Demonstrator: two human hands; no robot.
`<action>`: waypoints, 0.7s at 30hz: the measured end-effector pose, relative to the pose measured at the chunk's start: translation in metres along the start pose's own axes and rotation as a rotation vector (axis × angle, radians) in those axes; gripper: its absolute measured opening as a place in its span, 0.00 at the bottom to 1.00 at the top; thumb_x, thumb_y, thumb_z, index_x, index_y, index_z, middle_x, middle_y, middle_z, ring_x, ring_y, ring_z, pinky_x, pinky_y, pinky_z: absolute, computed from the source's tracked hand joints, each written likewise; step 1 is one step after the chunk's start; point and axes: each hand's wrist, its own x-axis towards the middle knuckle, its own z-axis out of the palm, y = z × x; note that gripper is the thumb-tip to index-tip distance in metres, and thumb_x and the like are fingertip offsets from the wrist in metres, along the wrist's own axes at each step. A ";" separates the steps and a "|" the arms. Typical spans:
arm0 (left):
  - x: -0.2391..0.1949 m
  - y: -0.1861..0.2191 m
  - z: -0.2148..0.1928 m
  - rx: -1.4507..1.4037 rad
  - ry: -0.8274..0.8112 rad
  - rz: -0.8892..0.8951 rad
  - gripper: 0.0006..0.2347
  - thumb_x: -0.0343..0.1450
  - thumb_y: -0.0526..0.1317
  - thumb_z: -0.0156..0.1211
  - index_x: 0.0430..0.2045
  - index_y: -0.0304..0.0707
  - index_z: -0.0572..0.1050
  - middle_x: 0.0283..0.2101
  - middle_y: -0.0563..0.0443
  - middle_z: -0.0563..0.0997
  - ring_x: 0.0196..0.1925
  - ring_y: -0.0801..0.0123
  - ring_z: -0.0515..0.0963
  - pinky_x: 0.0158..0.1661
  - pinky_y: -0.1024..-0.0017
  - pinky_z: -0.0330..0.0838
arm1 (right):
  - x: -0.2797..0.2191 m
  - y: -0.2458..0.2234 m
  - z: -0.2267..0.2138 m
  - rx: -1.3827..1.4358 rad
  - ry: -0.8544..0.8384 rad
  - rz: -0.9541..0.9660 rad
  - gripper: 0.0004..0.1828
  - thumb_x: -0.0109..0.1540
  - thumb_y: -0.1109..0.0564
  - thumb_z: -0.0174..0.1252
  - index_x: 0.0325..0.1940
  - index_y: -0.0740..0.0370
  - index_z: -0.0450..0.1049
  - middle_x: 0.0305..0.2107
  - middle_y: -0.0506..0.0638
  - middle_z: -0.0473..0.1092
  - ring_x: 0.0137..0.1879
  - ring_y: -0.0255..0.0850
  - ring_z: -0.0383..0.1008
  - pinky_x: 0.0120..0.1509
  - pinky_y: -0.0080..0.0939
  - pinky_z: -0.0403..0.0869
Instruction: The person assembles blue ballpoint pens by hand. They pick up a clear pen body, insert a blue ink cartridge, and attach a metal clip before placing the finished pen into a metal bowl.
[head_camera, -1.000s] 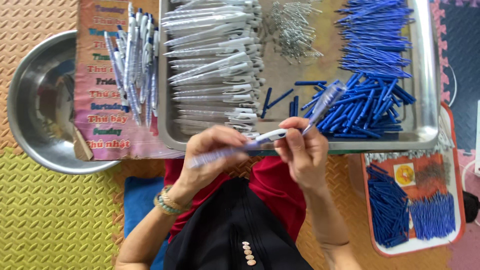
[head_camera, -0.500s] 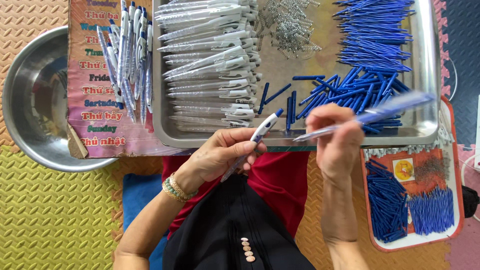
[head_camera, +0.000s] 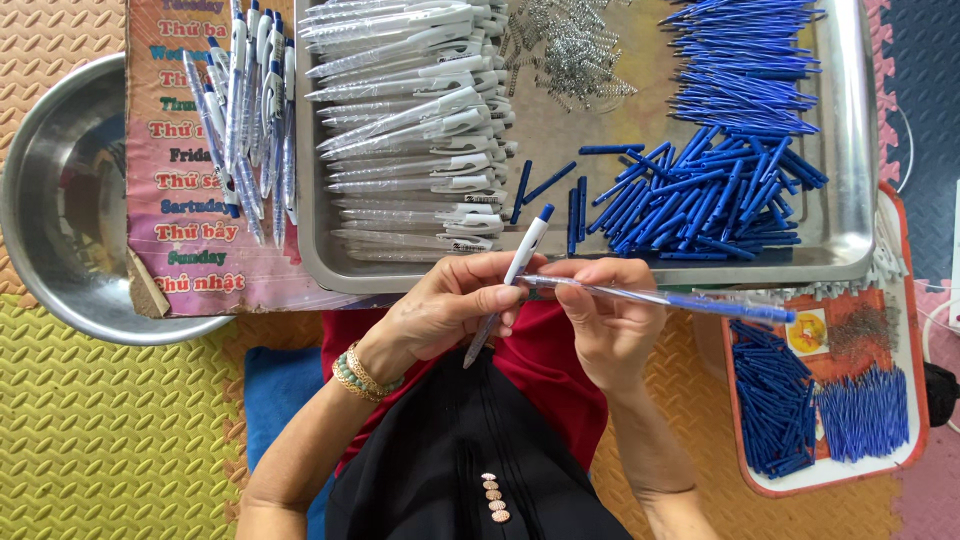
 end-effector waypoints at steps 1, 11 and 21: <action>0.000 0.000 0.000 -0.007 -0.007 0.001 0.21 0.76 0.31 0.67 0.66 0.28 0.76 0.43 0.39 0.86 0.36 0.66 0.88 0.38 0.68 0.93 | 0.000 -0.001 0.002 -0.013 0.010 -0.001 0.12 0.71 0.63 0.63 0.47 0.66 0.64 0.41 0.70 0.81 0.43 0.48 0.87 0.46 0.43 0.86; -0.001 -0.005 0.004 0.023 -0.025 0.029 0.23 0.78 0.31 0.65 0.71 0.32 0.72 0.40 0.42 0.84 0.31 0.74 0.83 0.35 0.72 0.91 | 0.000 0.002 0.011 -0.110 0.072 -0.108 0.13 0.70 0.64 0.65 0.44 0.65 0.65 0.37 0.67 0.81 0.42 0.50 0.88 0.46 0.42 0.85; 0.007 -0.016 0.007 0.039 0.029 0.138 0.24 0.80 0.32 0.62 0.75 0.34 0.69 0.37 0.47 0.77 0.28 0.80 0.71 0.24 0.85 0.68 | -0.005 0.034 0.004 -0.457 0.010 -0.526 0.10 0.66 0.63 0.71 0.42 0.59 0.74 0.39 0.60 0.84 0.37 0.49 0.87 0.38 0.37 0.84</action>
